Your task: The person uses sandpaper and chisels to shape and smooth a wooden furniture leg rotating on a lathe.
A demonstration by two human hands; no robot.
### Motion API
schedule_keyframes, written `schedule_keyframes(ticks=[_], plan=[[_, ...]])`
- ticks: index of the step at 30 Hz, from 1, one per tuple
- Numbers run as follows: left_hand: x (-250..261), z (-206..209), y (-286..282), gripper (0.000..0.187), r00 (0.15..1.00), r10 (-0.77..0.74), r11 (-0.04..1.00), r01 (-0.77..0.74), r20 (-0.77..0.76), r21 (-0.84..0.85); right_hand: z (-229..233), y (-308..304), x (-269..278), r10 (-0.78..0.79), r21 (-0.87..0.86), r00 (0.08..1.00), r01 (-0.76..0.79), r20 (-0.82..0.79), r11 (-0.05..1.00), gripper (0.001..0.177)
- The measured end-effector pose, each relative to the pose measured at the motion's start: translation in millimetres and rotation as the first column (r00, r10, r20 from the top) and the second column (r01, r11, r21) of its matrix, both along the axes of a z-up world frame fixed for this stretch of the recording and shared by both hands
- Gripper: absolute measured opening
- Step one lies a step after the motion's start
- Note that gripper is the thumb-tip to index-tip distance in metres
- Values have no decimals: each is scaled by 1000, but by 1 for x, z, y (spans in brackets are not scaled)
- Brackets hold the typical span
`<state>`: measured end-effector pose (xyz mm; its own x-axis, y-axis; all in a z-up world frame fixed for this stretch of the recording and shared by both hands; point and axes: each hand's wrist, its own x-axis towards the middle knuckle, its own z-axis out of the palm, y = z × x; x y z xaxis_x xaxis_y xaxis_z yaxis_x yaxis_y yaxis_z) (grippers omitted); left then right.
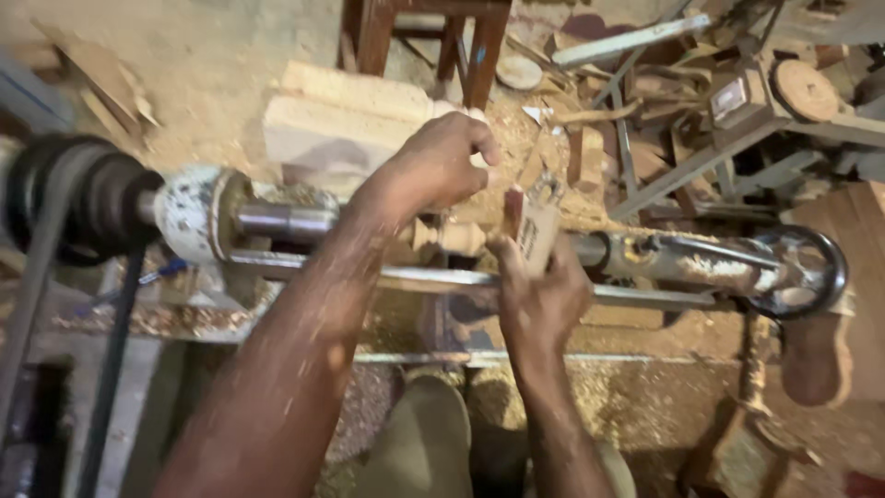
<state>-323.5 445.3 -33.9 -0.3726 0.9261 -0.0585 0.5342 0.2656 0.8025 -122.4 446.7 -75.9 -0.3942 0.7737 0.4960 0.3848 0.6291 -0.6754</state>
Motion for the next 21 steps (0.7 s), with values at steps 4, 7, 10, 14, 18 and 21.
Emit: schedule_keyframes(ticks=[4,7,10,14,18,21], plan=[[7,36,-84,51,973,229,931,-226,-22,-285,-10,-29,5,-17,-104,995,7,-94,995,26],[57,41,-131,31,878,396,862,-256,268,-436,-28,-54,-1,185,219,968,-145,-171,965,21],[86,18,-144,22,832,423,906,-392,358,-161,-42,-82,-2,195,3,968,-197,-159,980,20],[80,1,-141,13,748,603,789,-610,277,-71,-45,-98,-17,286,-6,922,-298,-261,955,33],[64,8,-115,15,782,622,743,-572,44,-347,-24,-102,-14,430,-322,899,-433,-82,842,76],[60,12,-104,17,807,590,769,-575,-35,-280,-13,-98,-12,522,-430,833,-545,-182,720,89]])
